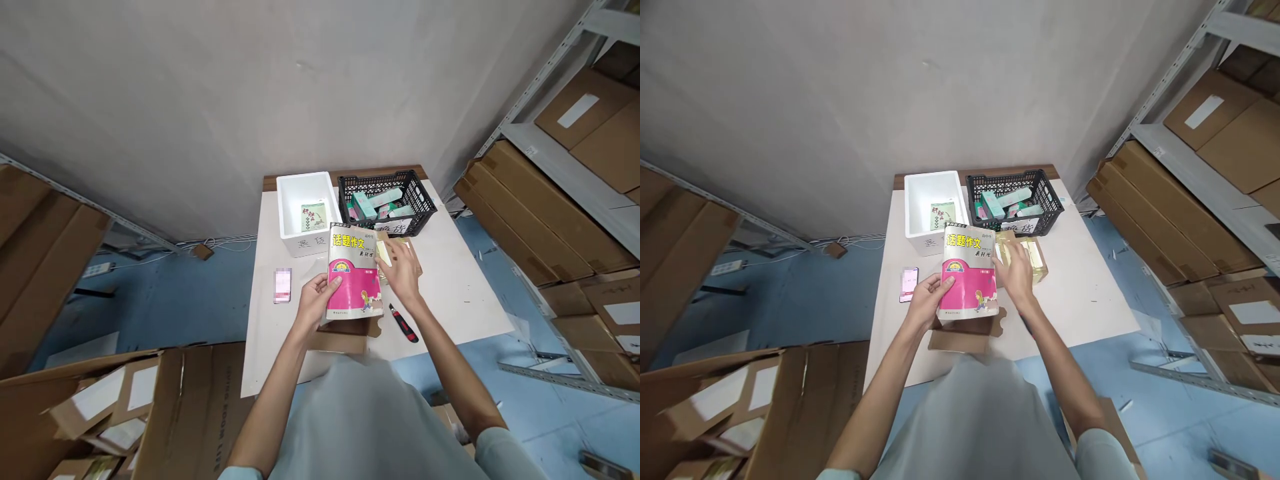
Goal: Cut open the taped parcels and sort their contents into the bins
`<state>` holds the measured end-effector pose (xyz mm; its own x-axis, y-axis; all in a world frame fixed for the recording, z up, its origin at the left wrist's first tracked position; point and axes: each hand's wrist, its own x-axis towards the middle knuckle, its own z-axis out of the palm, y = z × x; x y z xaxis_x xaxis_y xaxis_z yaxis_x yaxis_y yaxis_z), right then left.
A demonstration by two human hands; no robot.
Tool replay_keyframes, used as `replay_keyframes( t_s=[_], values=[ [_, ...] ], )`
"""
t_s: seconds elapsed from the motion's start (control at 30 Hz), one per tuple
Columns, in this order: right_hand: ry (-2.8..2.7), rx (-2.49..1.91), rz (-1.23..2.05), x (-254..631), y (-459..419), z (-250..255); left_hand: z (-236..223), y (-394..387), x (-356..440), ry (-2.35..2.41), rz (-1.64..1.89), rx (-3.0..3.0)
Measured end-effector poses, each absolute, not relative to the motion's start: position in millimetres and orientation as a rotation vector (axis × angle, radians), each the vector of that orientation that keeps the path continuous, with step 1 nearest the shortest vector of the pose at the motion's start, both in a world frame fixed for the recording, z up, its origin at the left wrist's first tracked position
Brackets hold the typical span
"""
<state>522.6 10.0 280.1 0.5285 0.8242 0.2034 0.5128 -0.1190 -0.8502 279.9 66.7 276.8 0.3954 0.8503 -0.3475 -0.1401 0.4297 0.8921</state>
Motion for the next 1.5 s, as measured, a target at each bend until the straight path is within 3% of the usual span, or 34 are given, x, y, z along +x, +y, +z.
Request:
replay_keyframes(
  t_s=[0.1, 0.27, 0.5, 0.67, 0.77, 1.17, 1.37, 1.5],
  values=[
    [-1.374, -1.846, 0.258, 486.6, -7.4, 278.5, 272.3, 56.4, 295.1, 1.051, 0.851, 0.995],
    [-1.240, -1.940, 0.497, 433.6, -19.1, 279.6, 266.1, 30.7, 311.0, 1.175, 0.898, 1.198],
    [-0.960, -1.874, 0.519, 456.1, -6.5, 281.4, 274.5, 9.0, 315.1, 0.989, 0.906, 1.513],
    [-0.834, -1.489, 0.957, 490.8, -27.3, 293.8, 275.6, 52.1, 291.3, 1.062, 0.902, 1.291],
    [-0.701, -1.372, 1.093, 496.7, -41.1, 298.3, 273.4, 74.4, 273.3, 0.906, 0.720, 1.079],
    [-0.799, -1.434, 1.052, 498.6, -32.1, 284.5, 279.5, 67.3, 273.9, 0.965, 0.753, 1.073],
    [-0.803, -1.632, 0.724, 491.2, -29.3, 261.5, 273.1, 62.1, 289.3, 1.171, 0.987, 1.251],
    [-0.829, -1.467, 0.955, 452.0, -29.6, 252.6, 263.6, 41.2, 308.3, 1.217, 1.078, 1.335]
  ],
)
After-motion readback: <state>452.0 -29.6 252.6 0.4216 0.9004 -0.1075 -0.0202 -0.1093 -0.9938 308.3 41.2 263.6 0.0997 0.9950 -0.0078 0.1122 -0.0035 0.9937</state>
